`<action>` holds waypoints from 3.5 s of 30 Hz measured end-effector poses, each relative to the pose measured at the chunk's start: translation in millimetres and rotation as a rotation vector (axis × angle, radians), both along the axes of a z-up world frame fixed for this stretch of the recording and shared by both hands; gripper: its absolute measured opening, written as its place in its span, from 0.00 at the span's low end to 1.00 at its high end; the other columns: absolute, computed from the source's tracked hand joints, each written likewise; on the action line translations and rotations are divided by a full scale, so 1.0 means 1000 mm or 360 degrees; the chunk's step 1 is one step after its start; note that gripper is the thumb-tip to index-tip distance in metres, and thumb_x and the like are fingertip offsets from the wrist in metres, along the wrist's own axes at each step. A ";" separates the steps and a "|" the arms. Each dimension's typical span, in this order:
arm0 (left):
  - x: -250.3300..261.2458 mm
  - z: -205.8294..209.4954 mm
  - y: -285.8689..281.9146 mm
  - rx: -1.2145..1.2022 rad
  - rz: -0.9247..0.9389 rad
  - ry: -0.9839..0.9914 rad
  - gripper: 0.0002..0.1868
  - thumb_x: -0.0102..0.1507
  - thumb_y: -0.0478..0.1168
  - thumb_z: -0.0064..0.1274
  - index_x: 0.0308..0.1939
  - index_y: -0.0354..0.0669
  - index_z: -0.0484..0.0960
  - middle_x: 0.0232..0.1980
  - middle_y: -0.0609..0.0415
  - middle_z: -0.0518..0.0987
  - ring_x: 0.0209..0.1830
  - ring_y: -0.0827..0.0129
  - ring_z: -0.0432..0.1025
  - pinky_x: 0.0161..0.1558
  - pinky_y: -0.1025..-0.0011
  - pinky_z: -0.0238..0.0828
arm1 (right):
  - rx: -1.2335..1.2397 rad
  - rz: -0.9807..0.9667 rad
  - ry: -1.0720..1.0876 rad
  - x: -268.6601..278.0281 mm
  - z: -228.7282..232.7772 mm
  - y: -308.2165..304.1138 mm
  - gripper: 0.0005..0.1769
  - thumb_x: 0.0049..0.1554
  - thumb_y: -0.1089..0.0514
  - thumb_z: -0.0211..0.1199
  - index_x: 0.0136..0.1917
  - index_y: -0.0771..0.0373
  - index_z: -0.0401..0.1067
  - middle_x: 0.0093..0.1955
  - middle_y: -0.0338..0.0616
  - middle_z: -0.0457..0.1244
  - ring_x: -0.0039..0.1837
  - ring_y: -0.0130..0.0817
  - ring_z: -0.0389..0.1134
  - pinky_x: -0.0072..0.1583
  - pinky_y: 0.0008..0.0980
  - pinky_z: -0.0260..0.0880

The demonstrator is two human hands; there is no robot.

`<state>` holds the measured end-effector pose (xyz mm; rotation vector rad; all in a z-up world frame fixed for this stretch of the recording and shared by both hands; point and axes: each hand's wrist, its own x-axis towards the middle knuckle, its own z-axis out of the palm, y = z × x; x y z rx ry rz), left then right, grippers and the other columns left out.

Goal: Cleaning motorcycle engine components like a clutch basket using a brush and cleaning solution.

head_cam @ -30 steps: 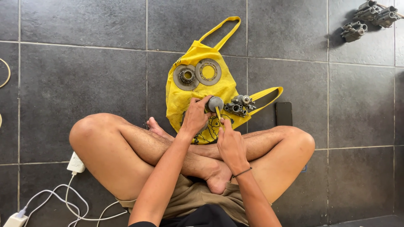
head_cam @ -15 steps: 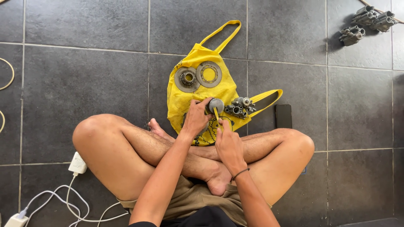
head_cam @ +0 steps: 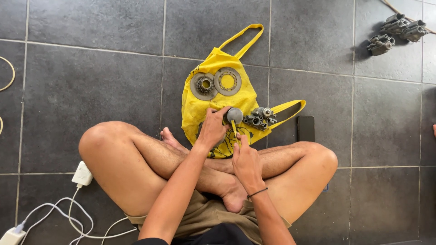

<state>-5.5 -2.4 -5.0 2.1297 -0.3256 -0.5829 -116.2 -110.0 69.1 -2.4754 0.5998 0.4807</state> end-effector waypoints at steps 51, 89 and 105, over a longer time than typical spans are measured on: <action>-0.001 -0.010 -0.001 -0.0135 0.0093 0.0072 0.32 0.60 0.44 0.69 0.65 0.44 0.74 0.59 0.39 0.78 0.68 0.47 0.62 0.55 0.54 0.78 | 0.0073 -0.0123 -0.0006 0.024 0.008 -0.016 0.19 0.66 0.49 0.43 0.67 0.50 0.64 0.34 0.64 0.67 0.40 0.60 0.73 0.46 0.53 0.73; -0.002 0.003 -0.003 -0.0080 0.0089 0.0130 0.30 0.61 0.45 0.68 0.64 0.48 0.72 0.58 0.35 0.74 0.67 0.46 0.67 0.51 0.56 0.77 | 0.0106 -0.0148 -0.0243 0.032 -0.025 -0.030 0.17 0.68 0.54 0.42 0.66 0.56 0.65 0.28 0.55 0.64 0.26 0.39 0.64 0.33 0.37 0.62; -0.001 0.007 0.001 -0.0120 0.0090 0.0080 0.28 0.60 0.43 0.67 0.62 0.45 0.74 0.60 0.33 0.80 0.68 0.45 0.66 0.49 0.58 0.78 | 0.0164 -0.0259 -0.0162 0.020 -0.026 -0.032 0.18 0.67 0.54 0.43 0.66 0.58 0.65 0.33 0.65 0.66 0.35 0.56 0.71 0.39 0.50 0.66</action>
